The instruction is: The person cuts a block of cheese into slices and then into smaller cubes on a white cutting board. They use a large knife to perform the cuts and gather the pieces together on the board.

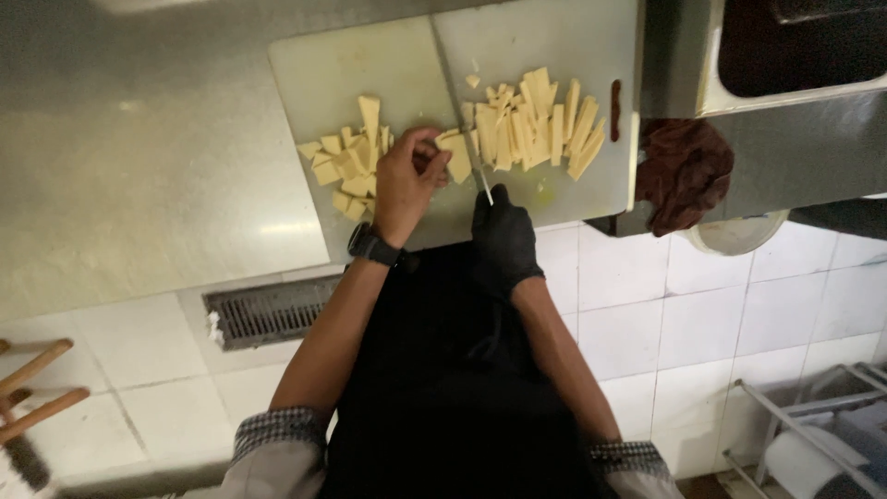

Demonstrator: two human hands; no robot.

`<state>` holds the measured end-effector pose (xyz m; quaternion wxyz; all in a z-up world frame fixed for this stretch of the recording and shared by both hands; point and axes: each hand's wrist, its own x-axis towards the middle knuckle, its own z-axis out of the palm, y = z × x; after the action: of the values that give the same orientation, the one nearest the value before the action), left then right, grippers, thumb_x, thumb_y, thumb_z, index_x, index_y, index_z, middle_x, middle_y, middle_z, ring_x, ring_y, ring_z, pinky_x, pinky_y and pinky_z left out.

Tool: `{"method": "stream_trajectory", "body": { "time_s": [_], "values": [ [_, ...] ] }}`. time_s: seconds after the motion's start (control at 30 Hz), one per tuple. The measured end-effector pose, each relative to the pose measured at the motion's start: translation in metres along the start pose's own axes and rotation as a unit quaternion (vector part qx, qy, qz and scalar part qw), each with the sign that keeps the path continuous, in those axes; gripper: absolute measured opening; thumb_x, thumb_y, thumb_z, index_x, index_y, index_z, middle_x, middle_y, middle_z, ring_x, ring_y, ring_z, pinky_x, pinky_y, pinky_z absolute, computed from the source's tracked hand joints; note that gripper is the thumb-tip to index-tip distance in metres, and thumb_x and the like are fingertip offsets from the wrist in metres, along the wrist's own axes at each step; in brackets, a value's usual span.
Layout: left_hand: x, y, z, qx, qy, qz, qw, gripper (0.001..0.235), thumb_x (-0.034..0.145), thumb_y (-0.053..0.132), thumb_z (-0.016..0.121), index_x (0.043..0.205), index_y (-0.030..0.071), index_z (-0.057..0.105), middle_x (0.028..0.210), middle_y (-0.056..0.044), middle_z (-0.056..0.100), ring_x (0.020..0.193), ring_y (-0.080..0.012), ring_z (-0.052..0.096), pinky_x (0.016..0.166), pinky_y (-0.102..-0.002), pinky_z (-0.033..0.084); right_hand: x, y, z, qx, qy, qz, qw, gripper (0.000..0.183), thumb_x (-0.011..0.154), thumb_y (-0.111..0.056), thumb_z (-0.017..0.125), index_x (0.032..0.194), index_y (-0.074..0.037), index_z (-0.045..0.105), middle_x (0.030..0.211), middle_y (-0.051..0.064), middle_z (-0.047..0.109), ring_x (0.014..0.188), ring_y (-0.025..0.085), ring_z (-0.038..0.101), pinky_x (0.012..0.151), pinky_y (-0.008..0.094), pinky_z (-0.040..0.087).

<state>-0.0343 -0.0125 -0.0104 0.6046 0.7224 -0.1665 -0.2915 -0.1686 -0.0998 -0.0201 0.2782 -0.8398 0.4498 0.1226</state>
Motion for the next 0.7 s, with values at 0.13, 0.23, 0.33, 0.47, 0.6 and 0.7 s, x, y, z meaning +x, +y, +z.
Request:
{"method": "stream_trajectory", "body": {
  "time_s": [0.13,0.23,0.33,0.47,0.6,0.7],
  "values": [
    [0.002,-0.005,0.001,0.047,0.001,0.020,0.999,0.025,0.089,0.008,0.064,0.109,-0.002,0.055,0.080,-0.020,0.058,0.062,-0.0237,0.065,0.048,-0.030,0.060,0.015,0.011,0.001,0.026,0.001,-0.016,1.000,0.044,0.094,-0.039,0.041,0.109,-0.002,0.058,0.069,0.029,0.063,0.075,0.045,0.065,0.059,0.055,0.051],
    [0.001,0.002,0.000,0.060,0.013,0.025,0.998,0.026,0.088,0.008,0.065,0.109,-0.003,0.054,0.079,-0.019,0.057,0.061,-0.0244,0.065,0.048,-0.030,0.059,0.022,-0.001,-0.020,0.017,0.014,-0.021,1.000,0.042,0.094,-0.039,0.044,0.109,-0.003,0.059,0.070,0.028,0.063,0.076,0.045,0.065,0.059,0.055,0.051],
    [0.000,0.011,0.000,0.053,0.016,0.018,0.998,0.029,0.087,0.008,0.065,0.109,-0.003,0.051,0.079,-0.020,0.057,0.061,-0.0241,0.065,0.049,-0.032,0.058,0.010,-0.017,-0.050,0.008,0.012,0.019,1.000,0.043,0.093,-0.041,0.045,0.113,-0.007,0.058,0.074,0.028,0.064,0.080,0.046,0.064,0.064,0.057,0.052],
    [-0.001,0.013,0.001,0.048,0.030,0.004,0.998,0.025,0.087,0.007,0.064,0.106,-0.003,0.052,0.077,-0.018,0.058,0.059,-0.0222,0.064,0.049,-0.030,0.058,-0.008,-0.017,-0.035,-0.015,-0.004,0.035,0.999,0.048,0.094,-0.047,0.040,0.119,-0.009,0.056,0.074,0.028,0.064,0.082,0.045,0.065,0.065,0.057,0.052],
    [0.007,0.003,0.005,0.048,0.020,0.016,0.999,0.022,0.089,0.008,0.063,0.103,-0.004,0.051,0.079,-0.020,0.058,0.062,-0.0254,0.065,0.049,-0.033,0.058,0.002,-0.008,-0.004,-0.030,-0.016,0.024,0.999,0.047,0.094,-0.043,0.037,0.117,-0.007,0.056,0.072,0.027,0.064,0.077,0.044,0.066,0.062,0.055,0.053],
    [0.007,0.000,0.001,0.081,-0.007,0.025,0.996,0.022,0.090,0.010,0.061,0.101,-0.005,0.049,0.079,-0.018,0.058,0.061,-0.0231,0.065,0.047,-0.031,0.057,0.011,-0.004,0.000,-0.009,-0.049,0.023,0.998,0.050,0.094,-0.044,0.033,0.113,-0.004,0.057,0.076,0.030,0.064,0.082,0.046,0.065,0.065,0.057,0.053]
  ]
}}
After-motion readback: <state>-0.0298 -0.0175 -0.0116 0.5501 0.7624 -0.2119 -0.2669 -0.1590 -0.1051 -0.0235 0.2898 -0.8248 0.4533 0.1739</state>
